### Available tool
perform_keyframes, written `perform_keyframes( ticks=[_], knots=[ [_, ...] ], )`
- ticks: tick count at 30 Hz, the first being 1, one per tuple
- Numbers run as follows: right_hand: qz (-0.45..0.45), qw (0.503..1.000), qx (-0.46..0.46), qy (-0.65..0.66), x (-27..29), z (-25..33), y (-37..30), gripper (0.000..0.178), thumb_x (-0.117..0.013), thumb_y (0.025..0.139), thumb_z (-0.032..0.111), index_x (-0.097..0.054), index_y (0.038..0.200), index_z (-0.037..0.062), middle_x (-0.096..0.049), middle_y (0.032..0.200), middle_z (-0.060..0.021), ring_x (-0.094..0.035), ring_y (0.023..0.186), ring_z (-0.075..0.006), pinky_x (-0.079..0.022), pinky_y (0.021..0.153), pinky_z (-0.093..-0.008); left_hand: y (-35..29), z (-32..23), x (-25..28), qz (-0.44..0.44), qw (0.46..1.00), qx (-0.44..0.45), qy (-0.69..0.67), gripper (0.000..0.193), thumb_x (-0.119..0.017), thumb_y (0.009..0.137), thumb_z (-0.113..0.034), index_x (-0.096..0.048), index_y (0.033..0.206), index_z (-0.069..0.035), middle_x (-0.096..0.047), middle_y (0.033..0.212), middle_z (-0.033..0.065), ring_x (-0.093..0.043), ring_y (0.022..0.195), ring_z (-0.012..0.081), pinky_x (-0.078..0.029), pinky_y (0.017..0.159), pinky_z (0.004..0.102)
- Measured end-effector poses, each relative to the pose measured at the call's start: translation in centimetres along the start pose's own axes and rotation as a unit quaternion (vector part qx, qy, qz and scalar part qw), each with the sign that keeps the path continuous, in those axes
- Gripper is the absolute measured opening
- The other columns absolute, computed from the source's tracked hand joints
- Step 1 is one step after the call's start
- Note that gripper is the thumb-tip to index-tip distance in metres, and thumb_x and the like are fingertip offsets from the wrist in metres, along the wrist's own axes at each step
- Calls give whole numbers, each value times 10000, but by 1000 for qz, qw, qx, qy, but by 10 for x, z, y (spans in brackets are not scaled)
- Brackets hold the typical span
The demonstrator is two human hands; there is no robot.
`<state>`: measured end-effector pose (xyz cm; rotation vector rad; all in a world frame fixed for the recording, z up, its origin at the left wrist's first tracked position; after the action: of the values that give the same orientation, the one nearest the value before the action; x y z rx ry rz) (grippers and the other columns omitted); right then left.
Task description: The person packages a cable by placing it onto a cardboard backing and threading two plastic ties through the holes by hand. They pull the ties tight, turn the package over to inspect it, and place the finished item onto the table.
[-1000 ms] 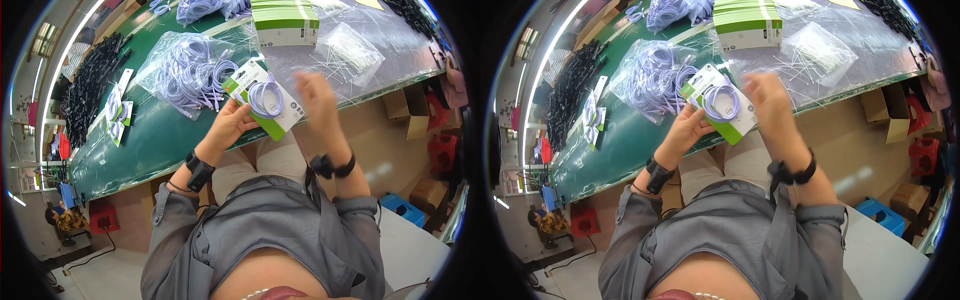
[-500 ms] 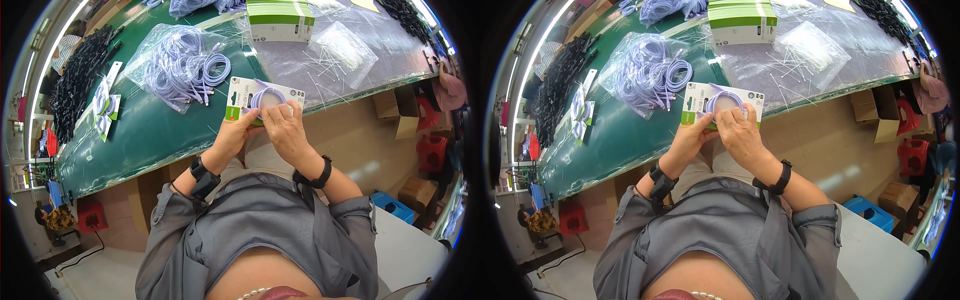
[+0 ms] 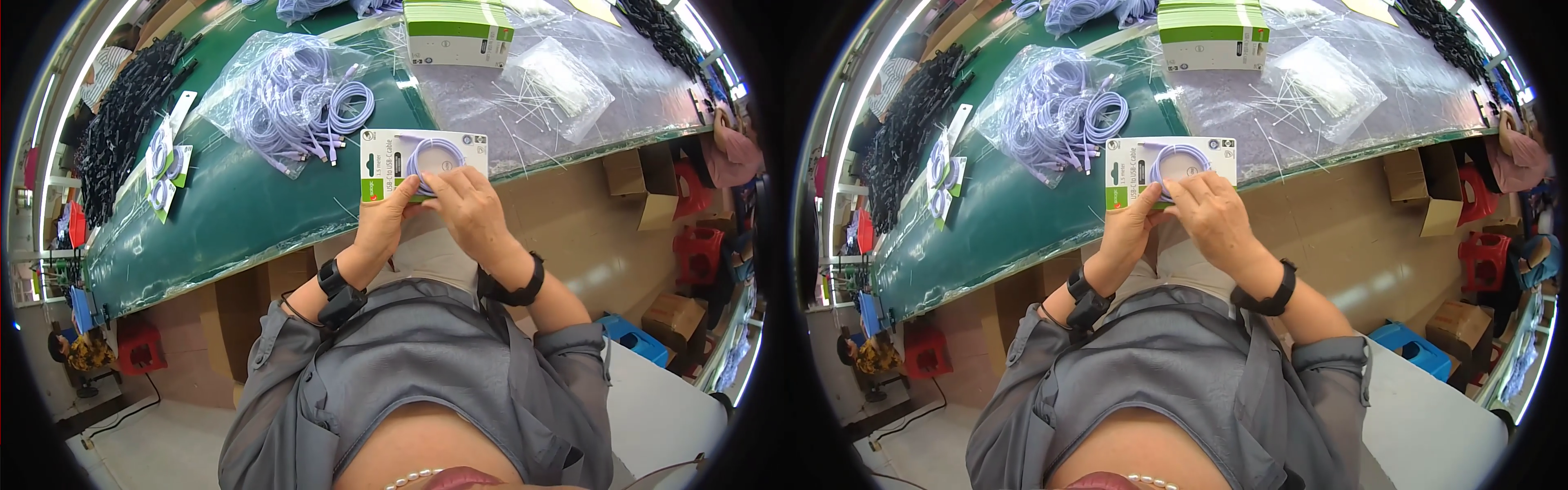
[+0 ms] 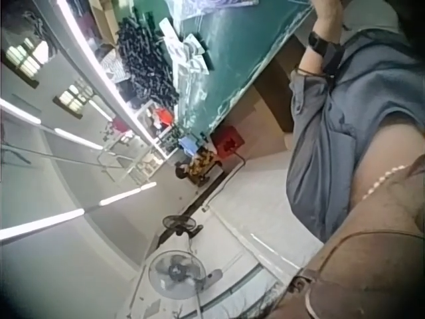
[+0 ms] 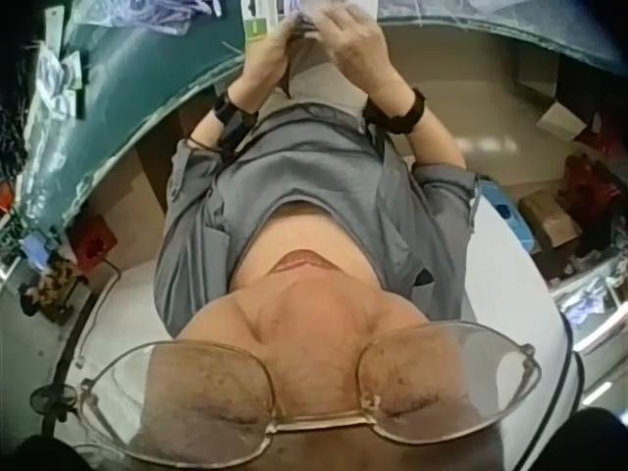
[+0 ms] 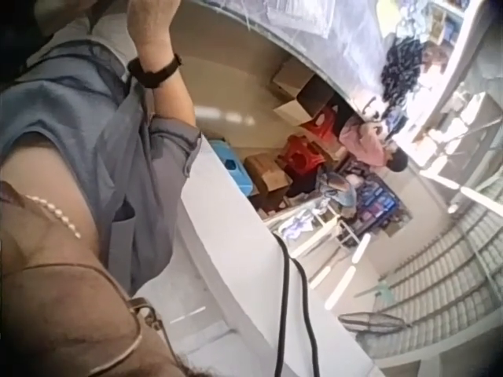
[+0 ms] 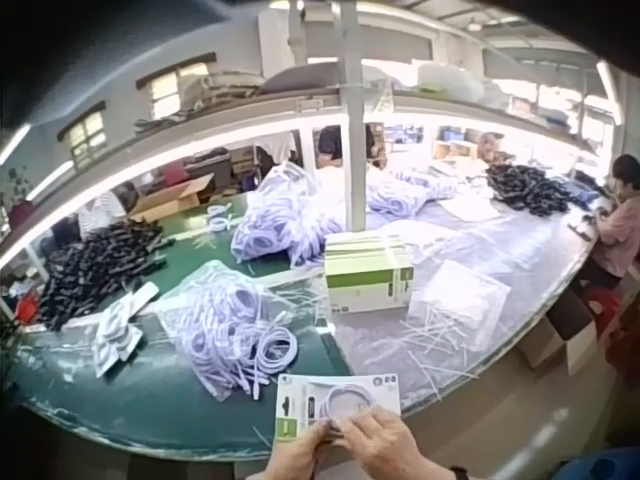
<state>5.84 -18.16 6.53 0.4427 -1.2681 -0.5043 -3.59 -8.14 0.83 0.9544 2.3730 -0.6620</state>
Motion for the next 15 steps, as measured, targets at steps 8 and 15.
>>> perform_keyframes(
  ticks=[8,15],
  knots=[
    [-13,1000,7,-16,-5,6,-9,384,-642,734,103,-638,1112,38,-575,876,-21,-549,818,-206,-412,710,-344,-6,-2,7,9,999,-20,41,247,-599,922,-121,-547,1149,-41,-625,1011,67,-642,824,155,-589,687,303],
    [-72,994,0,84,4,-12,7,358,-708,705,81,-659,1059,90,-601,881,-6,-561,843,-207,-414,717,-343,2,-21,5,-11,999,-18,47,266,-596,923,-128,-534,1166,-39,-623,1004,73,-651,863,178,-595,697,317]
  ],
)
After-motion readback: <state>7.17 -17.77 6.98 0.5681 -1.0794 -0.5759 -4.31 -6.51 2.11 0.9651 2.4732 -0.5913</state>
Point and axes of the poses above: each hand's wrist, its own y-axis towards the middle knuckle, its own x-axis out of the back of the hand, z = x × y, the point moved 3 cm from there along y, towards the middle knuckle
